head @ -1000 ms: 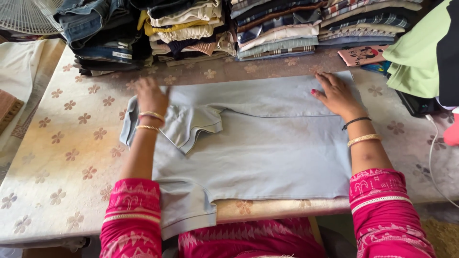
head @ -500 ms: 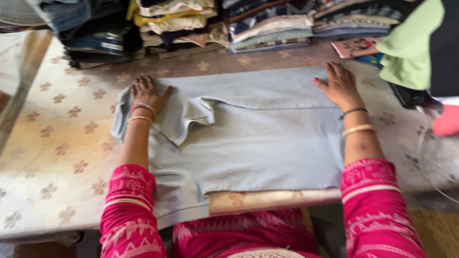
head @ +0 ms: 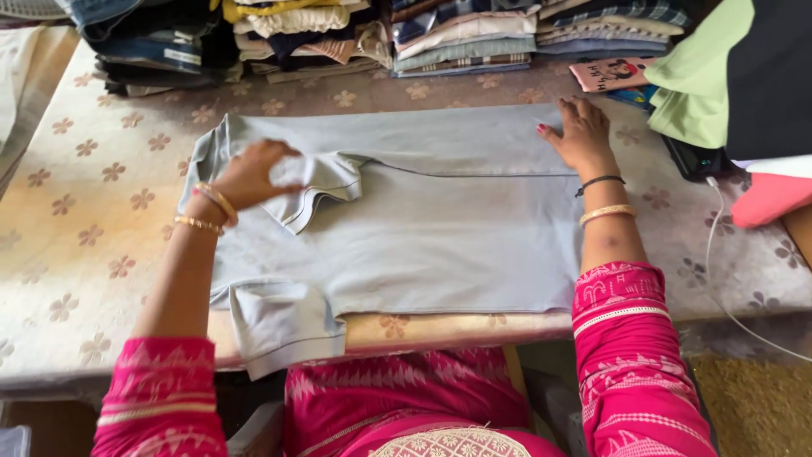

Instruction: The person is folding a light blue polo shirt and a black t-shirt on a table.

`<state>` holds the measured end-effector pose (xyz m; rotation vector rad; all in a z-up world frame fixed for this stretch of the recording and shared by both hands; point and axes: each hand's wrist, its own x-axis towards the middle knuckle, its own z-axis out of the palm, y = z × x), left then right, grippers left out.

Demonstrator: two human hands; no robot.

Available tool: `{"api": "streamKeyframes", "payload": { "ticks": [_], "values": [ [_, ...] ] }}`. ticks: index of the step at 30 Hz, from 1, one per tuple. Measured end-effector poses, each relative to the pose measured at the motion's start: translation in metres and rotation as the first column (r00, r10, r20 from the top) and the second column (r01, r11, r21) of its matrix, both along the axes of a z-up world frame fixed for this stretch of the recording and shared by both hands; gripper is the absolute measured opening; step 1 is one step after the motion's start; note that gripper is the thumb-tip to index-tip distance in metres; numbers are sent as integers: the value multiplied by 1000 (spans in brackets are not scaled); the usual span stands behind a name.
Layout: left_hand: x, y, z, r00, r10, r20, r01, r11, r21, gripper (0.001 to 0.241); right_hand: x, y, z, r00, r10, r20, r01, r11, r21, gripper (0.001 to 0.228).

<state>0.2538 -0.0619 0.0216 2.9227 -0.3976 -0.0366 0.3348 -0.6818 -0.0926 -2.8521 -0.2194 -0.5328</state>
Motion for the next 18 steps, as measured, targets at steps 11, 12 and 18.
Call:
{"api": "streamKeyframes", "payload": {
  "ticks": [11,12,18],
  "values": [
    [-74,-8,-20,965,-157,212,182,978,-104,44,-10,8,12,993,78,89,-83,995,51,48],
    [-69,-4,-19,964,-152,217,178,978,-107,44,-9,7,13,992,82,94,-87,995,46,48],
    [-56,-7,8,964,-195,183,195,981,22,24,-12,11,20,995,94,11,-95,993,64,44]
  ]
}}
